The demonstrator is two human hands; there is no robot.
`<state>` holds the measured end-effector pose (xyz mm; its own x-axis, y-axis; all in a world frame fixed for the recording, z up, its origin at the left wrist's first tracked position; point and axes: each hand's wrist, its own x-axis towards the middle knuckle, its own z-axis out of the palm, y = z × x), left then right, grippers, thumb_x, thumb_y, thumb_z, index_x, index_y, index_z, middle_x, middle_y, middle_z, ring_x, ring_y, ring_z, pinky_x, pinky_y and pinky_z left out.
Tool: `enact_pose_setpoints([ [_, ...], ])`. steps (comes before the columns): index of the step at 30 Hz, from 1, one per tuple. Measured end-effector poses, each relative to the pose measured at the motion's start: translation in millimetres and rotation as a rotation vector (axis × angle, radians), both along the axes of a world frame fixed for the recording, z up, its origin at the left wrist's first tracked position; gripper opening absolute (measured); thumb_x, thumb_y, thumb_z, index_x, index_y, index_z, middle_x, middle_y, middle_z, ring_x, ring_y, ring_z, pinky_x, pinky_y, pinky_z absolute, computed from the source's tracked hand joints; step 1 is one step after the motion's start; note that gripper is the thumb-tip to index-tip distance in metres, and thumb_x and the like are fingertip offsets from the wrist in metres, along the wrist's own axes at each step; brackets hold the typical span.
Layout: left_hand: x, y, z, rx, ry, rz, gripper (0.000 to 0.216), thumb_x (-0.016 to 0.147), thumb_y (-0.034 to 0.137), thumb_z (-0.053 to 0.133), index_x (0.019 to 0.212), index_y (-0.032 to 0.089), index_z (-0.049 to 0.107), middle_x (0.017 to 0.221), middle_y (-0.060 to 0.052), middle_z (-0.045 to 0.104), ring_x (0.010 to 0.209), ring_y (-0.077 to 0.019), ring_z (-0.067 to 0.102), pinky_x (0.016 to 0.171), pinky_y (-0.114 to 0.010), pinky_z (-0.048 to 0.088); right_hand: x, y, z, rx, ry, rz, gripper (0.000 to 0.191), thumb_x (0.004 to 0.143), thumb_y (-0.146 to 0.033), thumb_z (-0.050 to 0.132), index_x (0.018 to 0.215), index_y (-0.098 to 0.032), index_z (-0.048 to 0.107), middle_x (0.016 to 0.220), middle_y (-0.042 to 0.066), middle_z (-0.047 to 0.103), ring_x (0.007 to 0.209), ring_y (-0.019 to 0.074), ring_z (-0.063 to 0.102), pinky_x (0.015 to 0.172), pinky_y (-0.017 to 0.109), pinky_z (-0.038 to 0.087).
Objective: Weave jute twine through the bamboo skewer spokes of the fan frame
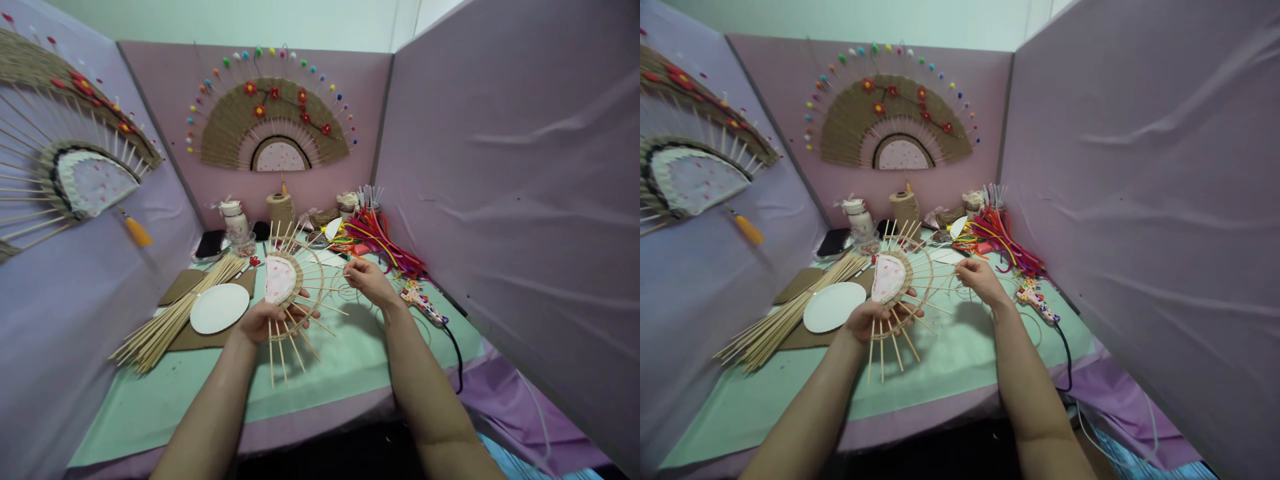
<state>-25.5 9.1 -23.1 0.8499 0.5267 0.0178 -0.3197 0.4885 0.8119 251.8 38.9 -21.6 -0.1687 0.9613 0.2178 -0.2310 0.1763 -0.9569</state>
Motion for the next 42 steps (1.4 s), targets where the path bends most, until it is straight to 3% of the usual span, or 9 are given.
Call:
enact_pose_setpoints([
  [7,36,-19,-6.6,-0.018,-0.085,-0.043,0.062,0.068,0.008,0.063,0.128,0.018,0.052,0.118,-0.016,0.068,0.095,-0.0251,0.069,0.072,-0.03,0.054,-42,2,-10.9,0.002,0.102,-0.149,0.032,0.067,-0.046,0.074,0.067,-0.018,0.057,0.054,-0.006,0.048,0.046,0.0065,0.036,0.045,0.022,0.027],
  [12,39,-20,-4.7,0.011,-0.071,-0.02,0.06,0.066,0.006,0.064,0.124,0.019,0.057,0.117,-0.015,0.068,0.098,-0.0255,0.067,0.072,-0.031,0.056,-52,-1,-11.0,-0.009,0.288,-0.196,0.036,0.067,-0.051,0.075,0.073,-0.021,0.056,0.054,-0.008,0.048,0.044,0.0067,0.038,0.043,0.021,0.031],
  [18,37,-17,-4.7,0.044,0.006,-0.009,0.056,0.064,0.004,0.065,0.118,0.019,0.063,0.115,-0.013,0.068,0.099,-0.0259,0.067,0.07,-0.031,0.057,-56,-13,0.0,-0.094,0.422,-0.116,0.036,0.067,-0.049,0.079,0.075,-0.02,0.061,0.081,0.0,0.067,0.061,0.0096,0.057,0.052,0.021,0.046],
  [23,40,-19,-6.9,0.044,0.078,0.026,0.053,0.063,0.005,0.066,0.115,0.019,0.066,0.113,-0.013,0.069,0.096,-0.0287,0.068,0.071,-0.034,0.056,-61,-19,6.2,-0.185,0.56,-0.027,0.038,0.061,-0.045,0.084,0.077,-0.021,0.059,0.092,0.001,0.07,0.072,0.0144,0.064,0.053,0.024,0.053],
  [29,42,-16,-4.1,0.002,0.094,0.188,0.056,0.066,0.011,0.071,0.121,0.016,0.062,0.113,-0.015,0.07,0.103,-0.0285,0.066,0.082,-0.036,0.053,-57,-18,4.5,-0.192,0.541,-0.085,0.036,0.067,-0.048,0.08,0.074,-0.02,0.058,0.069,-0.003,0.064,0.051,0.0081,0.054,0.041,0.019,0.044],
  [35,47,-7,-1.3,-0.215,0.043,0.61,0.026,0.071,0.022,0.073,0.096,0.015,0.069,0.084,-0.005,0.075,0.074,-0.0168,0.07,0.075,-0.027,0.054,-66,-17,-2.8,-0.069,0.505,-0.009,0.035,0.067,-0.044,0.08,0.071,-0.021,0.055,0.07,-0.001,0.065,0.06,0.0128,0.061,0.055,0.026,0.051],
  [39,49,-8,0.3,-0.265,0.113,0.628,0.008,0.07,0.014,0.072,0.076,0.012,0.067,0.075,-0.007,0.074,0.066,-0.0168,0.07,0.067,-0.025,0.055,-65,-13,-8.7,0.028,0.351,-0.055,0.034,0.071,-0.048,0.075,0.071,-0.021,0.055,0.07,-0.001,0.063,0.056,0.0121,0.058,0.053,0.026,0.049],
  [42,43,-8,3.2,-0.255,0.139,0.602,0.009,0.07,0.012,0.07,0.078,0.01,0.068,0.074,-0.007,0.074,0.064,-0.0173,0.07,0.063,-0.025,0.055,-57,-12,-9.3,0.1,0.228,-0.107,0.034,0.074,-0.05,0.072,0.071,-0.02,0.056,0.066,-0.002,0.059,0.053,0.0103,0.053,0.051,0.024,0.044],
])
